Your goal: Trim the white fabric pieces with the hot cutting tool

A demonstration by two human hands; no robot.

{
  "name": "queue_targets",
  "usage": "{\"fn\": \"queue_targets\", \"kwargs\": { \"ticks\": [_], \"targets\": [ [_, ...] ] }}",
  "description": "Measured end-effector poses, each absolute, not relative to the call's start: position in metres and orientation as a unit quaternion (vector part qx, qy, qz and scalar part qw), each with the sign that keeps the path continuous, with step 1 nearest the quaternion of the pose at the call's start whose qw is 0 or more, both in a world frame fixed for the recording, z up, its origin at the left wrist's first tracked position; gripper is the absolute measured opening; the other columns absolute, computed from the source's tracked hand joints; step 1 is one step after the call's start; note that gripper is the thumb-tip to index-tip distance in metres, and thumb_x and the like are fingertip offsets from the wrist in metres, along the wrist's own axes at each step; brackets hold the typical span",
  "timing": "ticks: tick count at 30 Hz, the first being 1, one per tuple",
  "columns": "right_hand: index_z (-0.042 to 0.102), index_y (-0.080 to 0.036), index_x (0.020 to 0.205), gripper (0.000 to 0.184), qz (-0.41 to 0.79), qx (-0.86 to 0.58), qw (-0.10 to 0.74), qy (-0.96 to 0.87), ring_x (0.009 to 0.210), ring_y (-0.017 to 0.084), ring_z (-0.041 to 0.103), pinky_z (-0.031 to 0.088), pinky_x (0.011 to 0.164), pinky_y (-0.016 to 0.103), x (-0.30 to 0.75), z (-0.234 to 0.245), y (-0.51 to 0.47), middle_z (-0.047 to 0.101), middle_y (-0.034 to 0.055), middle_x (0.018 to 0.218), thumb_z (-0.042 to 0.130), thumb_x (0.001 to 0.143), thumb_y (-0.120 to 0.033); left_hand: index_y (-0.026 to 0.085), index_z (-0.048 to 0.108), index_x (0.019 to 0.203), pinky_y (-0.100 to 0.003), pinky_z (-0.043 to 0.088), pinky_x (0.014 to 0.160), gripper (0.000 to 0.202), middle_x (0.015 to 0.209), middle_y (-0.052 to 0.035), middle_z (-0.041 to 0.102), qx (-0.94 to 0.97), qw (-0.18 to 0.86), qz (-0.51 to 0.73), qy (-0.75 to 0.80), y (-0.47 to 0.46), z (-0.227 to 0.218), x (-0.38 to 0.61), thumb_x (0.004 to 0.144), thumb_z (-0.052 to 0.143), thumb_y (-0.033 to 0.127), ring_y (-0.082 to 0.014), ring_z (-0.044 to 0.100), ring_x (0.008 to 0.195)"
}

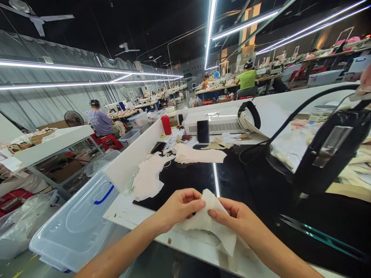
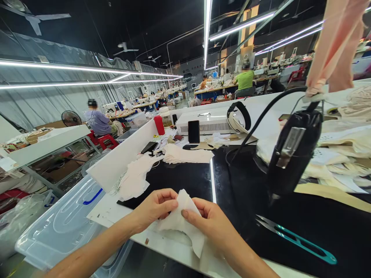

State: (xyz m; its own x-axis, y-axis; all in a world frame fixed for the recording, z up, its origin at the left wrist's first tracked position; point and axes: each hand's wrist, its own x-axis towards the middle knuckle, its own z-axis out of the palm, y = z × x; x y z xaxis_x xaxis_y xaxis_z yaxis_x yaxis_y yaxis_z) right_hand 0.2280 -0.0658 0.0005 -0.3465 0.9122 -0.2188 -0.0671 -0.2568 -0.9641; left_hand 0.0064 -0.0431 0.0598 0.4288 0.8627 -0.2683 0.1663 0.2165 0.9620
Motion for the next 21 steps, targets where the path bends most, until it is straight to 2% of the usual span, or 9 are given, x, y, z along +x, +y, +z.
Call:
{"fn": "queue_targets", "kwargs": {
  "ticks": [4, 7, 12, 17, 21],
  "targets": [
    [0.09, -0.021, 0.106, 0.071, 0.648, -0.437, 0.375, -0.498, 0.076, 0.021, 0.069, 0.048, 0.07, 0.03, 0.229, -0.008, -0.066, 0.086, 0.0062, 0.094, 0.095, 0.075, -0.084, 0.017, 0.071, 0.088, -0.027, 0.033, 0.064, 0.068, 0.074, 0.0041, 0.061, 0.57, 0.63, 0.262, 0.458, -0.043, 0.063, 0.004, 0.063, 0.106, 0.07, -0.0097, 0.047, 0.066],
    [0.09, -0.021, 0.107, 0.067, 0.654, -0.431, 0.365, -0.503, 0.075, 0.02, 0.069, 0.047, 0.068, 0.03, 0.229, -0.012, -0.066, 0.086, 0.0061, 0.092, 0.095, 0.077, -0.081, 0.016, 0.073, 0.086, -0.028, 0.043, 0.07, 0.065, 0.073, 0.0023, 0.064, 0.564, 0.625, 0.273, 0.466, -0.041, 0.063, 0.003, 0.062, 0.107, 0.066, -0.0115, 0.053, 0.069],
    [0.089, -0.019, 0.105, 0.064, 0.654, -0.424, 0.371, -0.505, 0.075, 0.02, 0.068, 0.048, 0.07, 0.031, 0.231, -0.01, -0.067, 0.084, 0.0055, 0.09, 0.094, 0.079, -0.078, 0.017, 0.074, 0.089, -0.032, 0.055, 0.075, 0.065, 0.087, -0.0028, 0.072, 0.558, 0.625, 0.282, 0.468, -0.038, 0.064, -0.004, 0.066, 0.103, 0.07, -0.0144, 0.062, 0.076],
    [0.089, -0.022, 0.104, 0.062, 0.631, -0.446, 0.365, -0.519, 0.079, 0.024, 0.07, 0.05, 0.072, 0.034, 0.231, -0.013, -0.067, 0.083, 0.0052, 0.09, 0.089, 0.08, -0.08, 0.016, 0.078, 0.098, -0.03, 0.053, 0.07, 0.069, 0.098, -0.0058, 0.076, 0.572, 0.619, 0.269, 0.467, -0.038, 0.064, -0.008, 0.072, 0.098, 0.077, -0.0151, 0.061, 0.081],
    [0.088, -0.023, 0.096, 0.056, 0.615, -0.465, 0.361, -0.524, 0.078, 0.024, 0.067, 0.049, 0.071, 0.035, 0.23, -0.011, -0.065, 0.08, 0.0043, 0.087, 0.088, 0.078, -0.077, 0.016, 0.082, 0.103, -0.029, 0.045, 0.069, 0.067, 0.089, -0.0019, 0.072, 0.587, 0.621, 0.23, 0.467, -0.04, 0.062, -0.005, 0.071, 0.102, 0.071, -0.0148, 0.058, 0.079]
  ]
}}
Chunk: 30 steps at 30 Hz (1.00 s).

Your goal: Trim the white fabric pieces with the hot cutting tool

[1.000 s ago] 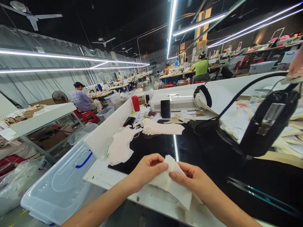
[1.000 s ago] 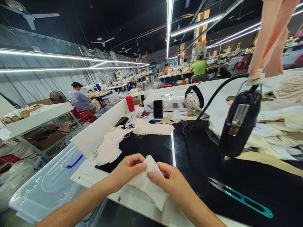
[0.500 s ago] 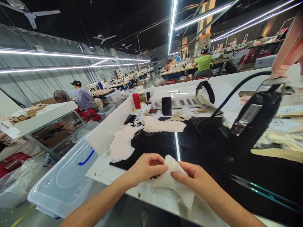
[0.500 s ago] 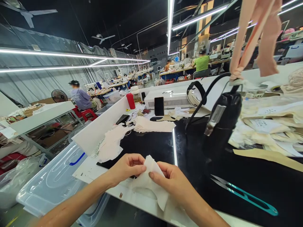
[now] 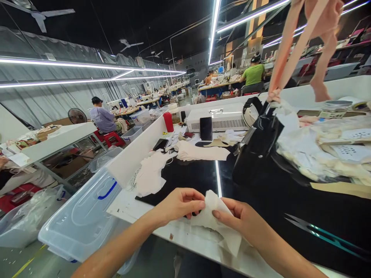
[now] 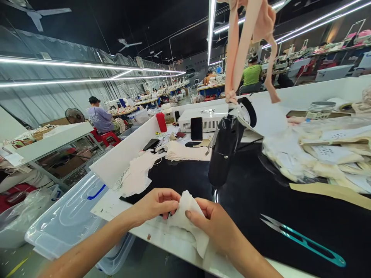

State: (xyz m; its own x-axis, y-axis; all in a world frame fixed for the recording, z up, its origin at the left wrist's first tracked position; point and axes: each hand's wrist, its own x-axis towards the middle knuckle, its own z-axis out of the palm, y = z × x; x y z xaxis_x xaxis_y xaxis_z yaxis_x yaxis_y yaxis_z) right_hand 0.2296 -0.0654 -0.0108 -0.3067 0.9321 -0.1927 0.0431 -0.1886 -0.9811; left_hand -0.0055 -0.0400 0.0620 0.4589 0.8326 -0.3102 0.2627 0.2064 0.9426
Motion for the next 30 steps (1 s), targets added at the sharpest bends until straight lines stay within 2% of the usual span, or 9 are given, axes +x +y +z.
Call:
{"fn": "queue_targets", "kwargs": {
  "ticks": [5, 11, 18, 24, 27, 30],
  "targets": [
    [0.087, -0.022, 0.092, 0.058, 0.623, -0.449, 0.341, -0.543, 0.074, 0.021, 0.059, 0.043, 0.07, 0.034, 0.231, 0.01, -0.069, 0.077, 0.0036, 0.083, 0.09, 0.074, -0.077, 0.017, 0.08, 0.091, -0.03, 0.037, 0.069, 0.064, 0.076, 0.0028, 0.064, 0.574, 0.627, 0.253, 0.462, -0.041, 0.059, 0.001, 0.063, 0.107, 0.067, -0.0125, 0.051, 0.071],
    [0.088, -0.021, 0.101, 0.066, 0.646, -0.439, 0.339, -0.524, 0.072, 0.02, 0.062, 0.042, 0.068, 0.032, 0.232, 0.01, -0.07, 0.081, 0.0046, 0.085, 0.094, 0.07, -0.079, 0.018, 0.081, 0.089, -0.03, 0.035, 0.069, 0.06, 0.074, 0.0024, 0.064, 0.581, 0.611, 0.252, 0.475, -0.042, 0.062, 0.001, 0.067, 0.103, 0.069, -0.014, 0.052, 0.072],
    [0.09, -0.021, 0.116, 0.064, 0.655, -0.425, 0.329, -0.532, 0.075, 0.02, 0.064, 0.045, 0.07, 0.031, 0.24, -0.013, -0.065, 0.084, 0.0054, 0.094, 0.089, 0.085, -0.076, 0.018, 0.081, 0.094, -0.029, 0.03, 0.066, 0.05, 0.07, 0.0042, 0.058, 0.588, 0.605, 0.239, 0.481, -0.043, 0.063, -0.002, 0.075, 0.096, 0.062, -0.0129, 0.046, 0.07],
    [0.09, -0.021, 0.109, 0.061, 0.643, -0.436, 0.322, -0.541, 0.076, 0.021, 0.064, 0.044, 0.07, 0.031, 0.239, -0.004, -0.068, 0.081, 0.0042, 0.09, 0.088, 0.084, -0.076, 0.018, 0.079, 0.093, -0.03, 0.026, 0.064, 0.058, 0.07, 0.0037, 0.056, 0.6, 0.606, 0.236, 0.466, -0.042, 0.064, -0.002, 0.082, 0.089, 0.074, -0.0123, 0.042, 0.067],
    [0.088, -0.021, 0.104, 0.065, 0.641, -0.443, 0.315, -0.542, 0.072, 0.02, 0.06, 0.041, 0.069, 0.031, 0.235, 0.002, -0.069, 0.078, 0.0032, 0.085, 0.09, 0.077, -0.08, 0.018, 0.079, 0.097, -0.03, 0.026, 0.064, 0.062, 0.069, 0.0048, 0.054, 0.597, 0.606, 0.24, 0.466, -0.042, 0.061, 0.001, 0.079, 0.091, 0.077, -0.0124, 0.042, 0.067],
    [0.088, -0.021, 0.101, 0.068, 0.645, -0.442, 0.313, -0.539, 0.068, 0.018, 0.057, 0.038, 0.067, 0.031, 0.233, -0.001, -0.069, 0.076, 0.0028, 0.081, 0.09, 0.074, -0.083, 0.019, 0.075, 0.092, -0.029, 0.025, 0.063, 0.063, 0.067, 0.0065, 0.05, 0.586, 0.607, 0.259, 0.47, -0.04, 0.058, 0.006, 0.074, 0.094, 0.076, -0.0116, 0.039, 0.066]
  ]
}}
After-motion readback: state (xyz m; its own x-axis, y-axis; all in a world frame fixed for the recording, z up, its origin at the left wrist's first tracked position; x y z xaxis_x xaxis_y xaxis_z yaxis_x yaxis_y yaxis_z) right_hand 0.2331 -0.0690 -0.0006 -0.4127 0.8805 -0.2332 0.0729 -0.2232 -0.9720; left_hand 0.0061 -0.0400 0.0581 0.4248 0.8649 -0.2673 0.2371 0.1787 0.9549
